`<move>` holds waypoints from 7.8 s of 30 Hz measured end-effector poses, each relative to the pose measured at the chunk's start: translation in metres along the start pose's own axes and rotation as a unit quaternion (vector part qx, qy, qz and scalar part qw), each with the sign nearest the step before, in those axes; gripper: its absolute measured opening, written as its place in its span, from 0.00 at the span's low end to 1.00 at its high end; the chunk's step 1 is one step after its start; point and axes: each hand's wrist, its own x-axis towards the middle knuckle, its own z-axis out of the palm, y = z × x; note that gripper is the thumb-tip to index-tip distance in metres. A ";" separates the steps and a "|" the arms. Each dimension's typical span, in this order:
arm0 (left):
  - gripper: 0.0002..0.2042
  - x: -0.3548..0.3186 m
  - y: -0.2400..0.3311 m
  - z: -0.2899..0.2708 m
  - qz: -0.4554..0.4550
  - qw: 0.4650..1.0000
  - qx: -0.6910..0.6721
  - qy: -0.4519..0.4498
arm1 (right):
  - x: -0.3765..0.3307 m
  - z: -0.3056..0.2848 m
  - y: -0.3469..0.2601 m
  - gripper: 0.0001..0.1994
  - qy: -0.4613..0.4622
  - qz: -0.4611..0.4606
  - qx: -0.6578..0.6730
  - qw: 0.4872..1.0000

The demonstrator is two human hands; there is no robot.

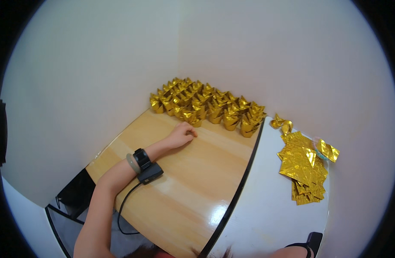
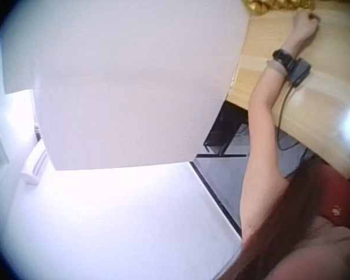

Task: Folding gold foil paper into traditional ingots.

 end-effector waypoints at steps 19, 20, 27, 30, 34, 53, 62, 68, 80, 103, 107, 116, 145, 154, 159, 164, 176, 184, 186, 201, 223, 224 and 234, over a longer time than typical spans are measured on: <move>0.07 -0.001 -0.015 0.011 -0.017 0.994 -0.106 -0.005 | -0.181 -0.148 -0.001 0.24 0.188 0.626 -0.736 0.175; 0.08 0.000 -0.015 0.012 -0.017 0.995 -0.100 -0.001 | -0.185 -0.150 0.000 0.22 0.239 0.687 -0.662 0.183; 0.07 -0.002 0.014 0.000 -0.006 0.998 -0.055 -0.007 | -0.161 -0.136 0.015 0.09 0.146 0.619 -0.733 0.242; 0.07 -0.010 0.020 -0.008 -0.042 0.987 -0.154 -0.013 | -0.097 -0.119 0.031 0.07 0.143 0.531 -0.745 0.378; 0.07 -0.007 0.039 -0.005 -0.027 0.955 -0.290 -0.047 | -0.052 -0.106 0.062 0.12 0.422 0.385 -0.255 0.780; 0.42 -0.053 0.073 -0.019 0.175 0.916 0.066 -0.355 | -0.083 -0.108 0.126 0.42 0.067 0.375 -0.672 0.635; 0.37 -0.055 0.062 -0.022 0.213 0.937 0.154 -0.231 | -0.087 -0.118 0.102 0.33 0.053 0.415 -0.674 0.609; 0.22 -0.051 0.069 -0.042 0.079 0.934 -0.156 -0.313 | -0.086 -0.122 0.090 0.23 0.130 0.425 -0.623 0.644; 0.20 -0.056 0.075 -0.024 0.005 0.974 -0.223 -0.031 | -0.106 -0.138 0.111 0.31 0.405 0.399 -0.516 0.641; 0.30 -0.069 0.086 -0.019 0.259 0.899 0.129 -0.328 | -0.100 -0.124 0.114 0.48 0.018 0.477 -0.690 0.545; 0.31 -0.069 0.083 -0.019 0.264 0.900 0.121 -0.325 | -0.103 -0.128 0.104 0.47 0.037 0.518 -0.678 0.520; 0.20 -0.058 0.069 -0.024 0.235 0.905 0.015 -0.355 | -0.102 -0.137 0.093 0.31 0.098 0.373 -0.745 0.544; 0.08 -0.073 0.091 -0.005 0.244 0.958 -0.007 -0.149 | -0.093 -0.113 0.113 0.37 0.001 0.363 -0.706 0.608; 0.09 -0.070 0.095 -0.023 0.329 0.925 0.136 -0.133 | -0.091 -0.106 0.098 0.51 -0.030 0.477 -0.686 0.549; 0.09 -0.067 0.087 -0.026 0.326 0.914 0.226 -0.083 | -0.080 -0.089 0.103 0.50 -0.049 0.470 -0.684 0.556; 0.16 -0.073 0.094 -0.023 0.267 0.929 0.233 -0.112 | -0.068 -0.072 0.111 0.45 -0.069 0.412 -0.627 0.658; 0.27 -0.062 0.063 -0.024 0.210 0.920 0.139 -0.299 | -0.092 -0.127 0.078 0.22 0.121 0.406 -0.659 0.621; 0.25 -0.061 0.066 -0.028 0.197 0.913 0.121 -0.335 | -0.100 -0.143 0.098 0.15 0.257 0.451 -0.468 0.715; 0.26 -0.060 0.068 -0.027 0.197 0.912 0.137 -0.332 | -0.102 -0.145 0.110 0.15 0.286 0.430 -0.504 0.692; 0.12 -0.060 0.074 -0.024 0.143 0.965 -0.094 -0.201 | -0.086 -0.144 0.110 0.08 0.360 0.401 -0.502 0.676; 0.22 -0.059 0.058 -0.020 0.222 0.937 0.103 -0.250 | -0.087 -0.115 0.115 0.50 -0.025 0.451 -0.657 0.604; 0.23 -0.059 0.058 -0.021 0.216 0.936 0.109 -0.254 | -0.089 -0.116 0.112 0.51 -0.019 0.466 -0.659 0.590; 0.27 -0.067 0.070 -0.022 0.191 0.941 0.131 -0.247 | -0.099 -0.118 0.106 0.49 0.025 0.524 -0.707 0.474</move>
